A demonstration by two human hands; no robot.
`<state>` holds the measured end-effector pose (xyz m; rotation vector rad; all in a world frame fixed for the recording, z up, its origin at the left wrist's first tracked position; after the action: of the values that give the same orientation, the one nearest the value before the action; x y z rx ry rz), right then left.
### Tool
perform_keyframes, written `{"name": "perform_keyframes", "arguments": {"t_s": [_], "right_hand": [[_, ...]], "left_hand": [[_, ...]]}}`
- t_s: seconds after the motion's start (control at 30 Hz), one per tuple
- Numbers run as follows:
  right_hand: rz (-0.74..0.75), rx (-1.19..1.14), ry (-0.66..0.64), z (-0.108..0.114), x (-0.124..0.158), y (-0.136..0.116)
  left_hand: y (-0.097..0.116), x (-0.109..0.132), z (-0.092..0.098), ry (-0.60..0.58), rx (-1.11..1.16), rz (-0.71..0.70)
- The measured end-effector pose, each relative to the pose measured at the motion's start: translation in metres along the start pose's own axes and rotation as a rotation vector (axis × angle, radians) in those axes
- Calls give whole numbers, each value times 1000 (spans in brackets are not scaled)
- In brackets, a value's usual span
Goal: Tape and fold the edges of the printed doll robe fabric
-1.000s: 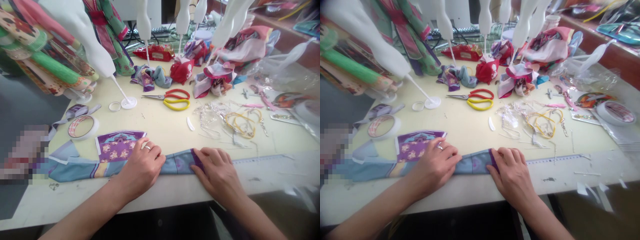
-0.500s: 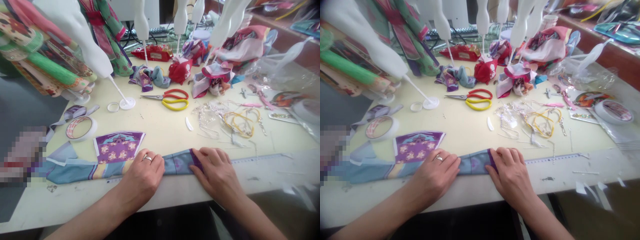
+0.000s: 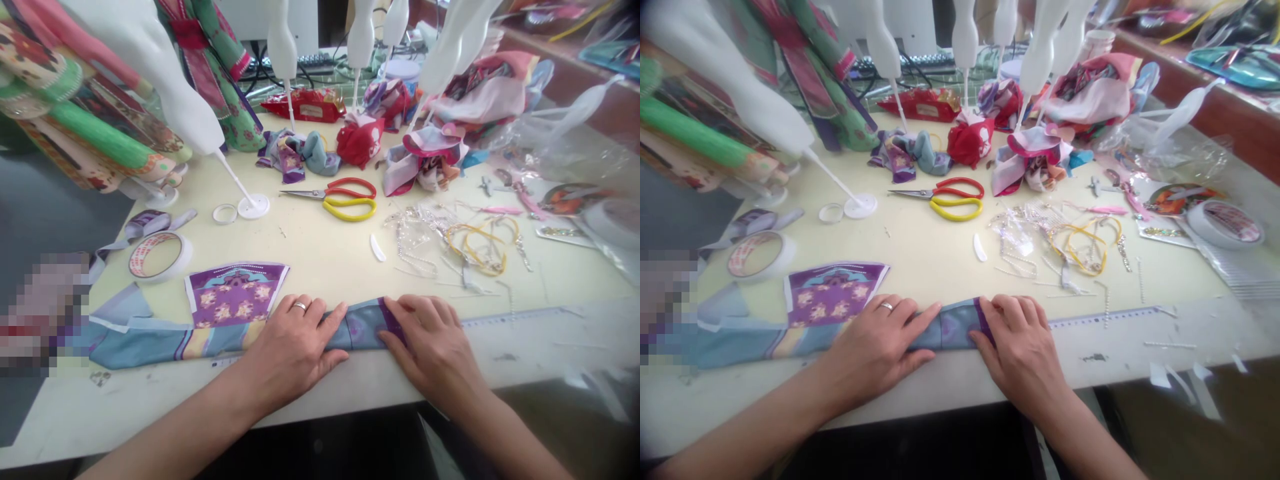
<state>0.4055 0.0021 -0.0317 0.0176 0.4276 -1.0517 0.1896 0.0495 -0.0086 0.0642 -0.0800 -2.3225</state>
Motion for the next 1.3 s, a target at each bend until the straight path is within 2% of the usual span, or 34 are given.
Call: {"name": "perform_keyframes", "arguments": {"t_s": [0.47,0.8,1.3], "right_hand": [[-1,-12,4,0,1,1],[-2,-15,-4,2,0,0],[-3,-18,0,2,0,0]], "left_hand": [[-1,-3,1,-44,-13,-37],[3,-19,9,-172,-85,-76],[6,-32,11,-195,-92,-112]]}}
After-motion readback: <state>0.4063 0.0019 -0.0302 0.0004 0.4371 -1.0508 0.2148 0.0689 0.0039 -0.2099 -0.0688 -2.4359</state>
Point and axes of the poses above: each hand's wrist, its own x-axis away from the middle knuckle, its own z-axis out of the back of the hand, y = z × x, the point moved 1 cm from there along -x, towards the middle knuckle, and after that the axes turned 10 degrees about z, right-handed, at the moved point
